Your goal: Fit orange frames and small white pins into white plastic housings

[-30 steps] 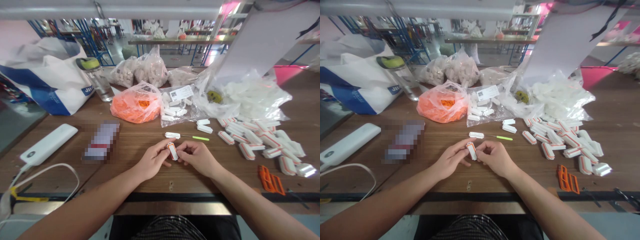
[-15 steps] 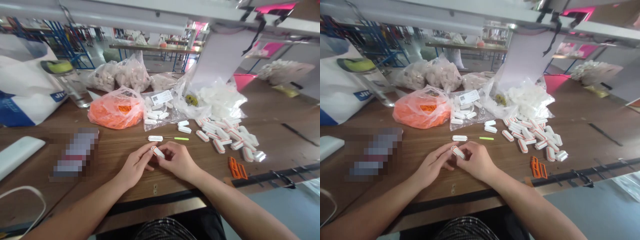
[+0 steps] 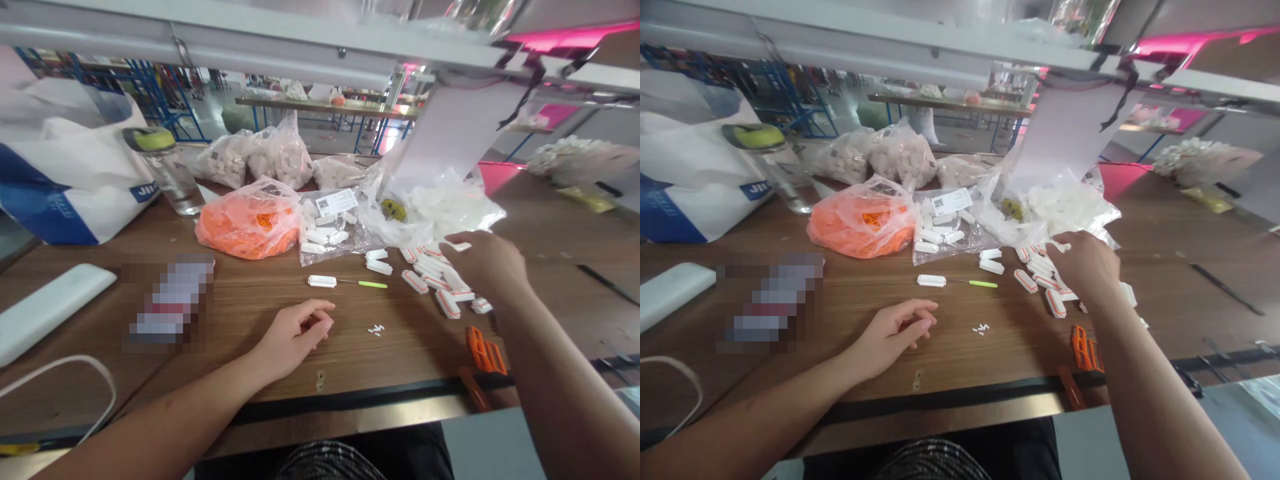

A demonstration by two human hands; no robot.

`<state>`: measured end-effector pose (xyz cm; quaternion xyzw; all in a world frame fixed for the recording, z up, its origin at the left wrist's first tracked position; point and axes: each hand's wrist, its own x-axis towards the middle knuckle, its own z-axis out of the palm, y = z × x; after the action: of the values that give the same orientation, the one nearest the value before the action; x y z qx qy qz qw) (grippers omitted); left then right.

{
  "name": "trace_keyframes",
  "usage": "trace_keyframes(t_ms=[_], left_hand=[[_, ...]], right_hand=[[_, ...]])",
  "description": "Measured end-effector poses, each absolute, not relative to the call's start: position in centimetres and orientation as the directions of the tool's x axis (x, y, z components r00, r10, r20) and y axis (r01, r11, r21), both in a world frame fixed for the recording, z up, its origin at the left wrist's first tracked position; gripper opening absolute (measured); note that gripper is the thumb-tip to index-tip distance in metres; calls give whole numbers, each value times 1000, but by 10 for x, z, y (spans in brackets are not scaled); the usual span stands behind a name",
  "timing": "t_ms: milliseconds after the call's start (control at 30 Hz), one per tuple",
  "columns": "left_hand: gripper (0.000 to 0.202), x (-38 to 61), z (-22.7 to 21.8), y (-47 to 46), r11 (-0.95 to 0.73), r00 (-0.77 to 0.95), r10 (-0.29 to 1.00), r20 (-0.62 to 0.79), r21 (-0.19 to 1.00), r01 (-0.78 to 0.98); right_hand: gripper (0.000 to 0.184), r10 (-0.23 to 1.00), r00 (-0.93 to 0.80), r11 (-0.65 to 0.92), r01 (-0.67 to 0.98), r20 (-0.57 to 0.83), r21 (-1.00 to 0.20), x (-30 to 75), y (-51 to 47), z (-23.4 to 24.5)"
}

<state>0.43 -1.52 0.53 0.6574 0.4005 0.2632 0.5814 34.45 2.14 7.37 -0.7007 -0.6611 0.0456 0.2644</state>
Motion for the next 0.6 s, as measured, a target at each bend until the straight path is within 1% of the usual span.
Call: trace_keyframes(t_ms=[33,67,167,200,233,367,467,533,600], left_hand=[[31,4,6,-15,-1,540,833,-122,975,222],[30,4,7,-15,3,539,833,-124,975,221],[29,3,8,-15,24,529,838,-133,978,208],[28,3,8,-15,33,526,839,-139,978,206],[27,3,8,-15,41,522,840,-146,977,207],[25,1,10,-16,63,514,841,-169,974,217],[25,1,10,-16,75,509,841,-181,972,222],[25,1,10,-16,77,511,840,-183,972,221],[25,1,9,-16,68,514,839,-176,973,222]], right_hand=[[13,921,211,-76,921,326,-382,332,27,74],[15,931,185,-59,927,315,-370,316,33,73],[18,971,-34,123,922,238,-368,269,66,67],[23,966,-137,201,932,221,-302,257,80,64],[26,964,-195,235,945,183,-228,248,95,60],[28,958,-277,286,944,78,-166,235,145,45],[32,952,-307,305,944,5,-122,233,160,37],[32,951,-310,308,946,-8,-96,232,157,38],[30,954,-301,301,951,13,-69,234,147,43]])
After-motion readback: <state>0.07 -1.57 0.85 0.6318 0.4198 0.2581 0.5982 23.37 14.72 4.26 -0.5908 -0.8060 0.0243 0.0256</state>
